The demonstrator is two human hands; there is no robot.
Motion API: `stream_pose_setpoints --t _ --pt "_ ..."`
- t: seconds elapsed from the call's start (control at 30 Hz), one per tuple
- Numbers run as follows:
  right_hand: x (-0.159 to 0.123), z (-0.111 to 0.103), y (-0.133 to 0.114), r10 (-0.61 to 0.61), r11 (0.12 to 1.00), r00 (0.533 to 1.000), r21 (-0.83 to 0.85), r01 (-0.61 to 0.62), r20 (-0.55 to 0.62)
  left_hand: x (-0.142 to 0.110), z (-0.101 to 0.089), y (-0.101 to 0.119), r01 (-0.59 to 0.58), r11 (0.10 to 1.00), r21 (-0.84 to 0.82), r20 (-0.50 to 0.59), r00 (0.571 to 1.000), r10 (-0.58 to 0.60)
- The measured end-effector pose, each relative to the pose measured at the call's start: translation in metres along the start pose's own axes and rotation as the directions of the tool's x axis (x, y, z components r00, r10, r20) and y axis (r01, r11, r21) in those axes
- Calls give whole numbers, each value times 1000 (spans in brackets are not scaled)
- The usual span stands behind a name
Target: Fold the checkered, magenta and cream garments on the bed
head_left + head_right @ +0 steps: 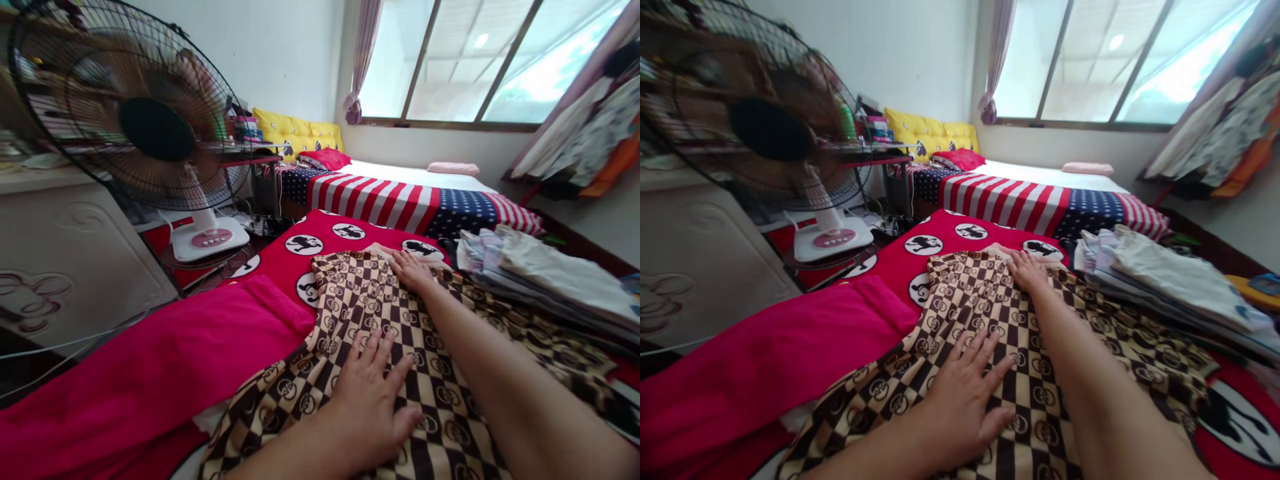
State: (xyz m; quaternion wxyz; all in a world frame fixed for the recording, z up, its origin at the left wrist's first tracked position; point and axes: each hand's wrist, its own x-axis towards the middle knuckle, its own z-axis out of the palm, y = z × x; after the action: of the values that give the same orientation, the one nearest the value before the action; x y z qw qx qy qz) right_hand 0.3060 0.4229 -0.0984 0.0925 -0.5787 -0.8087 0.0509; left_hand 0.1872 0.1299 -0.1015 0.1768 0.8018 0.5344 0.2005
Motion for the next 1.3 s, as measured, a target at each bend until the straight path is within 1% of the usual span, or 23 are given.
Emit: stream_pose_setpoints --t 0.07,0.1,0.17,0.2,0.27,0.3,0.33,0.37,0.4,0.5,0.57,0.6,0.63,0.67,0.73,0.77,0.8,0.87,0.93,1.03,1.1,1.23,1.3 --pt "-9 -7 -8 -4 1000 999 20 5 -44 0 1 -1 -7 1000 6 -10 1000 7" --pt "-18 -12 -13 -20 999 997 28 22 -75 1 2 -2 -14 1000 11 -19 1000 14" --pt "-45 -20 -18 -95 994 987 38 101 -126 1 4 -4 -29 999 26 -43 999 30" --pt "-64 -24 -19 -164 983 977 53 173 -139 2 5 -5 -36 999 33 -58 998 38" --pt "-109 -30 -14 -318 935 936 112 336 -147 3 8 -7 -49 998 34 -93 994 52" --pt "-134 -32 -9 -378 905 913 148 400 -153 3 9 -8 -54 998 25 -119 991 56" --pt "-159 -35 -2 -410 883 898 178 434 -159 4 10 -9 -57 998 8 -152 987 58" --pt "-185 -37 7 -412 876 896 198 439 -163 5 9 -10 -59 998 -21 -193 980 54" --pt "-209 -39 16 -392 884 906 206 420 -162 7 8 -11 -59 997 -57 -241 970 44" --pt "-269 -42 47 -296 925 944 205 321 -145 11 -4 -15 -47 990 -132 -378 926 -7" --pt "-295 -40 65 -252 940 959 202 275 -131 12 -19 -19 25 996 -80 -455 889 -59" --pt "-305 -38 72 -237 944 963 203 260 -130 12 -28 -22 96 995 -19 -488 868 -93" --pt "-312 -35 77 -227 945 964 208 252 -137 12 -37 -25 194 980 50 -517 845 -141" --pt "-317 -32 81 -217 945 964 215 246 -150 11 -47 -28 311 944 114 -533 821 -206" --pt "-323 -26 83 -194 943 963 235 236 -187 9 -63 -35 508 838 199 -521 779 -349" --pt "-324 -23 82 -185 941 961 246 233 -204 8 -70 -39 566 795 219 -497 765 -409" --pt "-325 -22 81 -180 938 959 257 234 -217 7 -76 -43 594 771 230 -467 762 -448" --pt "-326 -21 79 -178 931 956 275 240 -232 5 -86 -51 581 777 242 -420 784 -456" --pt "-326 -22 77 -189 923 952 288 256 -240 4 -95 -59 551 795 254 -421 803 -422" --pt "-326 -23 77 -212 912 944 297 284 -251 3 -104 -70 541 796 270 -443 804 -396" --pt "-326 -22 78 -219 905 940 306 296 -260 3 -108 -74 541 793 281 -422 812 -404" --pt "-326 -22 78 -215 873 939 378 309 -269 -4 -114 -73 517 805 289 -365 837 -407" --pt "-329 -27 77 -174 846 938 441 299 -301 -14 -116 -70 505 814 286 -338 848 -408"
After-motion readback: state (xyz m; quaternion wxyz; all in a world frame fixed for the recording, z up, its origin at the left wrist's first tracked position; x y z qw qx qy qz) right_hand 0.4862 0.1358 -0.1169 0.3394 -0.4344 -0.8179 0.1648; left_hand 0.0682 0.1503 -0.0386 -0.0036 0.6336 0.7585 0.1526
